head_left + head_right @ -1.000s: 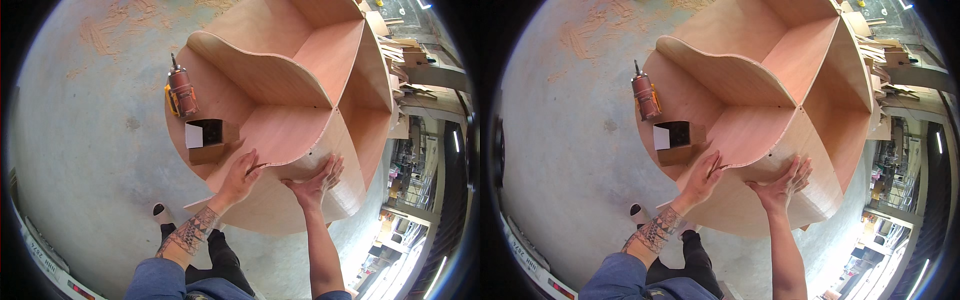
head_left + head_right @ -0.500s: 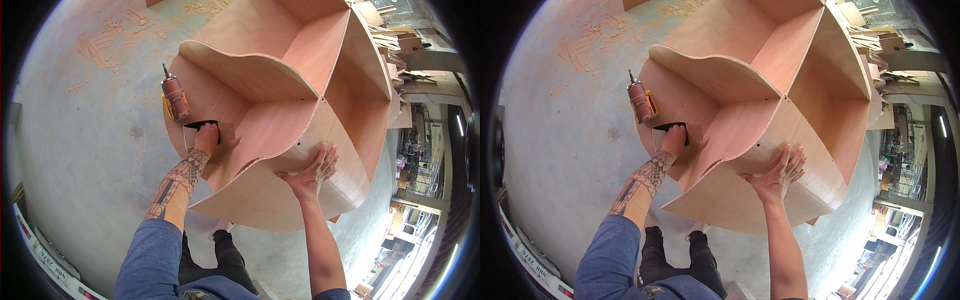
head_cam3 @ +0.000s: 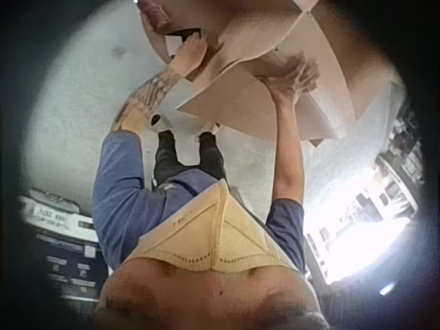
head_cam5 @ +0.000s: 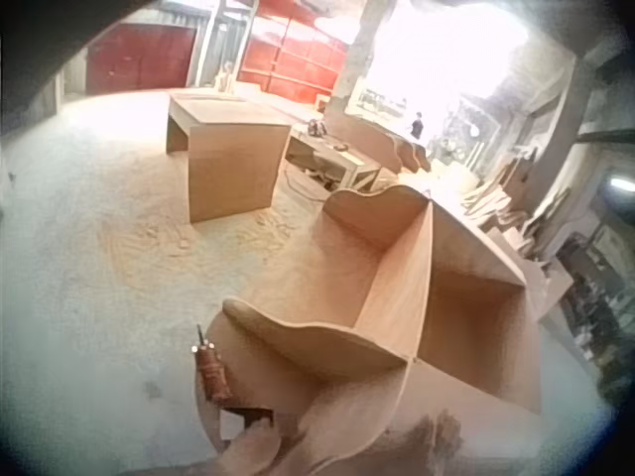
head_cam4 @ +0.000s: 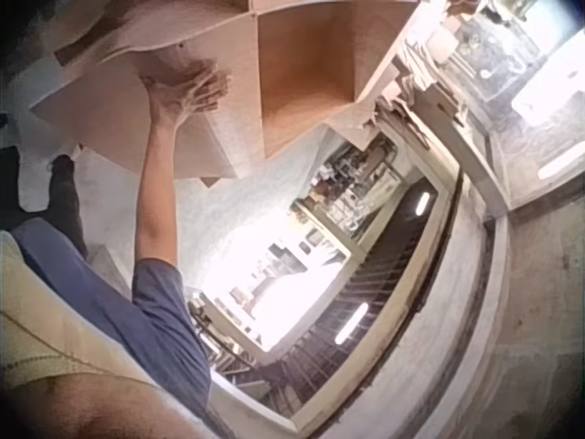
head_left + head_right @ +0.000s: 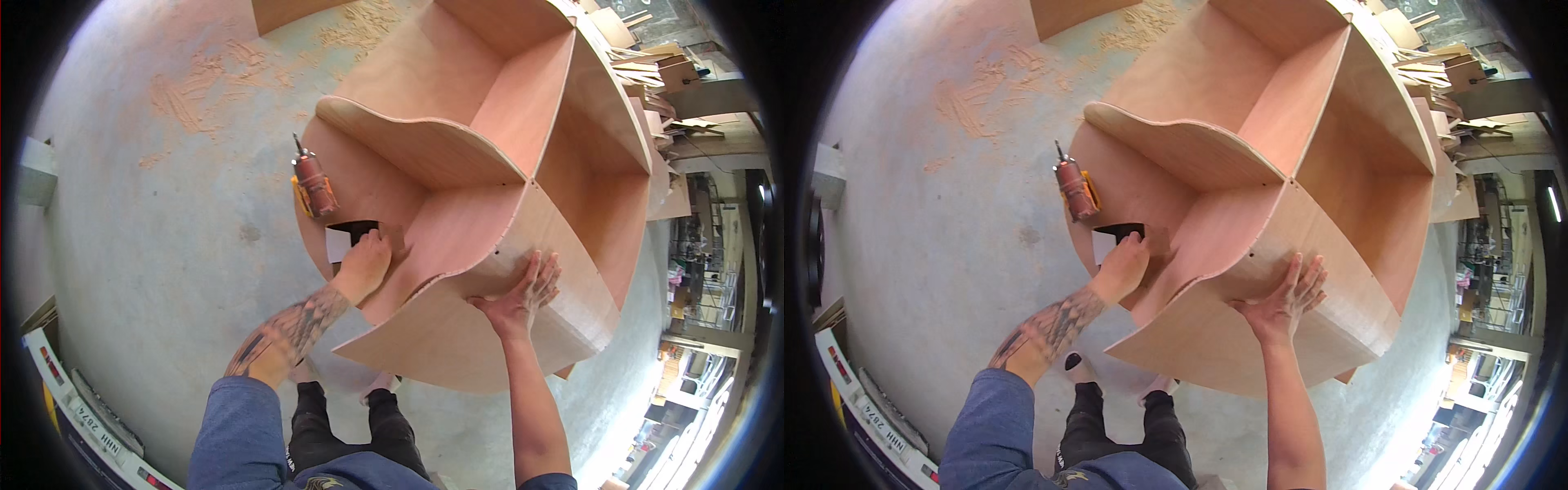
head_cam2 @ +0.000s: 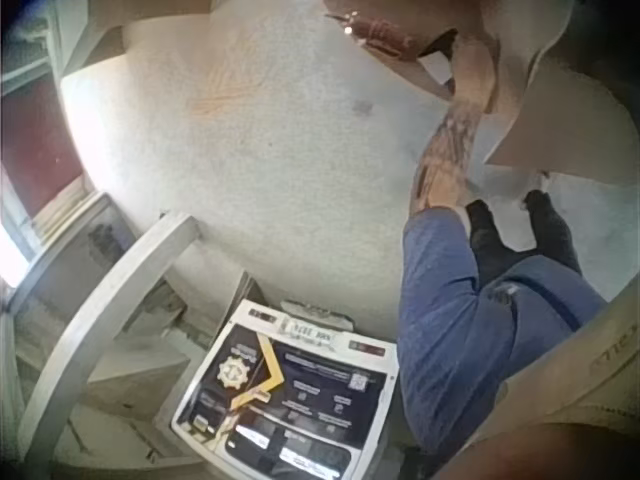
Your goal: Assembling a curved wooden shelf unit using a power drill and screws.
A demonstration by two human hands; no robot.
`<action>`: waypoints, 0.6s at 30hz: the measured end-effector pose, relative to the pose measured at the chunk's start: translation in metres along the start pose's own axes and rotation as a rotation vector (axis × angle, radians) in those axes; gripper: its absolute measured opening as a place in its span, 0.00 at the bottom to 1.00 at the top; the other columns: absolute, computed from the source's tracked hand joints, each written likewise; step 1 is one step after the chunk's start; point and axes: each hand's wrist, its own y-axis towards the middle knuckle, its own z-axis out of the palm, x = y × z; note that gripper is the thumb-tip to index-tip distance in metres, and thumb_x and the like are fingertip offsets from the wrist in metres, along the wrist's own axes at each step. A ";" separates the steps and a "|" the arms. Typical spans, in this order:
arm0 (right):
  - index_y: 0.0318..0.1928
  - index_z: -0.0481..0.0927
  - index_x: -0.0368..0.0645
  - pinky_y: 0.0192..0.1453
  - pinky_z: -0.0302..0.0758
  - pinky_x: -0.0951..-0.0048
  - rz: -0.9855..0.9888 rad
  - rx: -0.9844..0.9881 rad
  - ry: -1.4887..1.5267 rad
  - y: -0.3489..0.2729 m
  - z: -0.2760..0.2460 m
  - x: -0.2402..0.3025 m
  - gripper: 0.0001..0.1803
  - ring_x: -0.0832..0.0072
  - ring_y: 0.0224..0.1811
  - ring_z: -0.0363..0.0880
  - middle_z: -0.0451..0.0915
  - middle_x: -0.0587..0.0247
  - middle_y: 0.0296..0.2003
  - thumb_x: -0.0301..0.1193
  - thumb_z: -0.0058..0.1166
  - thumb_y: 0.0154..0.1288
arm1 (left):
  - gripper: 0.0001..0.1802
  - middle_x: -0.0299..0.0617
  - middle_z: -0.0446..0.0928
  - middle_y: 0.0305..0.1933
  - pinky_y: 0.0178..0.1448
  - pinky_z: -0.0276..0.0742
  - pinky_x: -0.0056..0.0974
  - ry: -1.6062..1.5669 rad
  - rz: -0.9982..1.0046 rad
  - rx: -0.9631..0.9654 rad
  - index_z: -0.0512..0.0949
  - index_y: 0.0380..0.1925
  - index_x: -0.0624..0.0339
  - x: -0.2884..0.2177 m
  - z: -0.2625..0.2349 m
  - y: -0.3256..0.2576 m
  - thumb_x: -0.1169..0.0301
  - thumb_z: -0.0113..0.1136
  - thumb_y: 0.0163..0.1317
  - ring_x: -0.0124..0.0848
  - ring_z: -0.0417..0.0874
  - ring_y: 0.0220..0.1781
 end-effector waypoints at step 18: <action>0.89 0.35 0.64 0.87 0.35 0.20 0.002 0.002 -0.008 0.001 -0.004 -0.004 0.97 0.39 0.92 0.27 0.33 0.51 0.90 0.54 0.95 0.22 | 0.13 0.41 0.86 0.44 0.48 0.92 0.34 -0.985 -0.630 -0.334 0.83 0.53 0.69 0.180 -0.185 0.114 0.70 0.67 0.77 0.27 0.88 0.41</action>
